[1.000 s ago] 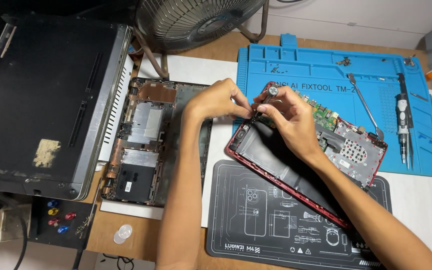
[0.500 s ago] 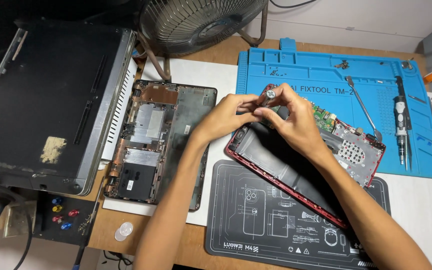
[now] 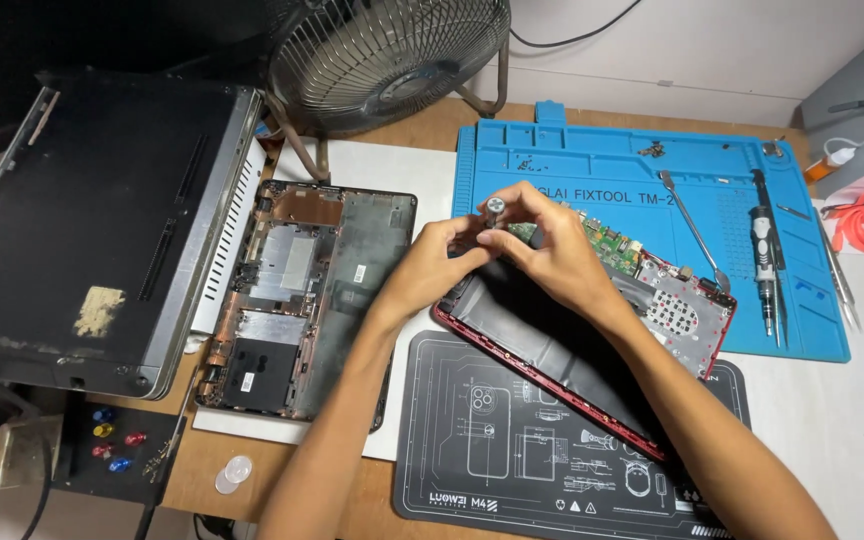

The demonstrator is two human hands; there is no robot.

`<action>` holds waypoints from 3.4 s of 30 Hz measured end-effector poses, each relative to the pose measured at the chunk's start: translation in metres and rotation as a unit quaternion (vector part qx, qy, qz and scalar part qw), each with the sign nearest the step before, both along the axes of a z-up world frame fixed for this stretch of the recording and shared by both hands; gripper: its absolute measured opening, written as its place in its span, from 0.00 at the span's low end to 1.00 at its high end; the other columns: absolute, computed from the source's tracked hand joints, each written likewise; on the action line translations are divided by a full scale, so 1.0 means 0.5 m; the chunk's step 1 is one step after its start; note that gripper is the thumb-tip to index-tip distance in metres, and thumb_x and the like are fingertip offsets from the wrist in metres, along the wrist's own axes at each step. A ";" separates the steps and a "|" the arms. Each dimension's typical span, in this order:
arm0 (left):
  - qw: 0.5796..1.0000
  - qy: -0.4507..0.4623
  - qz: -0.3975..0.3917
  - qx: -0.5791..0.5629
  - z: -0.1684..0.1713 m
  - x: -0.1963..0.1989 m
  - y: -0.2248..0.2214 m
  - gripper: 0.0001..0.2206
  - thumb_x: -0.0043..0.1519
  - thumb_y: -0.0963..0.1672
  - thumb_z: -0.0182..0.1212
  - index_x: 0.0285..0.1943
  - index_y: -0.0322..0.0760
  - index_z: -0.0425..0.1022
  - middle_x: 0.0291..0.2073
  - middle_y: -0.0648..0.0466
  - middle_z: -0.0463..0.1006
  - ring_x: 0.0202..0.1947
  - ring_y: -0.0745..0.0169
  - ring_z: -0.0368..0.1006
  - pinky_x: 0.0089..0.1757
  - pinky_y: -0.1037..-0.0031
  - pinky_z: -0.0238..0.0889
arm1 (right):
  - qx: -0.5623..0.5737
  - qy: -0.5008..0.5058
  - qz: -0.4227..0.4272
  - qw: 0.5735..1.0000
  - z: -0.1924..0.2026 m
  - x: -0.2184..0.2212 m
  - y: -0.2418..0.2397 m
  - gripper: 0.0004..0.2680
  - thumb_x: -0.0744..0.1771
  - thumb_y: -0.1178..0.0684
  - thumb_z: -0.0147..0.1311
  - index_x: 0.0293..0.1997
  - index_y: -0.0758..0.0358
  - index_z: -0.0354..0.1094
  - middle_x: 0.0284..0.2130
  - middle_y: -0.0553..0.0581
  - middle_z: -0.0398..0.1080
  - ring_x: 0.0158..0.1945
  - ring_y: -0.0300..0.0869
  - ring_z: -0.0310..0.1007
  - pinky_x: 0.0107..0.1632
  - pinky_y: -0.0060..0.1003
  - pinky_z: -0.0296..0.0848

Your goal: Disassembling a laptop by unscrewing internal components, removing the battery, and manipulating motherboard connectors with tweezers.

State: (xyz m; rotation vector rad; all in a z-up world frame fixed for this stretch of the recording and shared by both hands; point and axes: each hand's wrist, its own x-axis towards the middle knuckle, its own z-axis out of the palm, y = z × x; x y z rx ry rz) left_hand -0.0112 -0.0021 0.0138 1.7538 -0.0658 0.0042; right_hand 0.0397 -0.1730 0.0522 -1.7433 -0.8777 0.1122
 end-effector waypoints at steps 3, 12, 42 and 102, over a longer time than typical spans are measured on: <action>0.999 0.013 0.041 -0.005 -0.020 0.010 -0.007 0.09 0.57 0.42 0.65 0.45 0.41 0.82 0.37 0.58 0.83 0.42 0.70 0.74 0.46 0.73 0.70 | -0.005 0.023 0.025 0.999 0.001 0.010 -0.005 0.07 0.66 0.60 0.62 0.46 0.62 0.70 0.33 0.55 0.76 0.42 0.46 0.79 0.57 0.49 0.71; 0.999 0.004 0.003 0.053 0.055 -0.015 -0.014 0.12 0.56 0.44 0.65 0.48 0.37 0.78 0.41 0.47 0.84 0.47 0.58 0.76 0.50 0.61 0.68 | -0.024 0.011 0.032 0.999 0.019 0.009 -0.010 0.06 0.64 0.61 0.64 0.42 0.62 0.72 0.32 0.56 0.75 0.42 0.47 0.79 0.56 0.50 0.72; 0.988 -0.060 0.039 0.138 -0.028 0.007 0.026 0.08 0.55 0.45 0.69 0.40 0.40 0.77 0.34 0.52 0.76 0.42 0.59 0.75 0.49 0.65 0.66 | -0.046 -0.039 0.029 0.998 0.008 0.010 -0.009 0.09 0.64 0.56 0.68 0.43 0.61 0.71 0.39 0.57 0.75 0.48 0.50 0.75 0.58 0.50 0.69; 0.937 -0.110 0.131 0.304 -0.066 0.230 0.011 0.01 0.58 0.41 0.66 0.36 0.42 0.80 0.26 0.53 0.79 0.32 0.49 0.78 0.41 0.62 0.69 | 0.106 0.052 -0.073 0.990 0.006 0.131 -0.112 0.09 0.68 0.62 0.60 0.54 0.67 0.68 0.43 0.61 0.73 0.46 0.42 0.76 0.55 0.42 0.76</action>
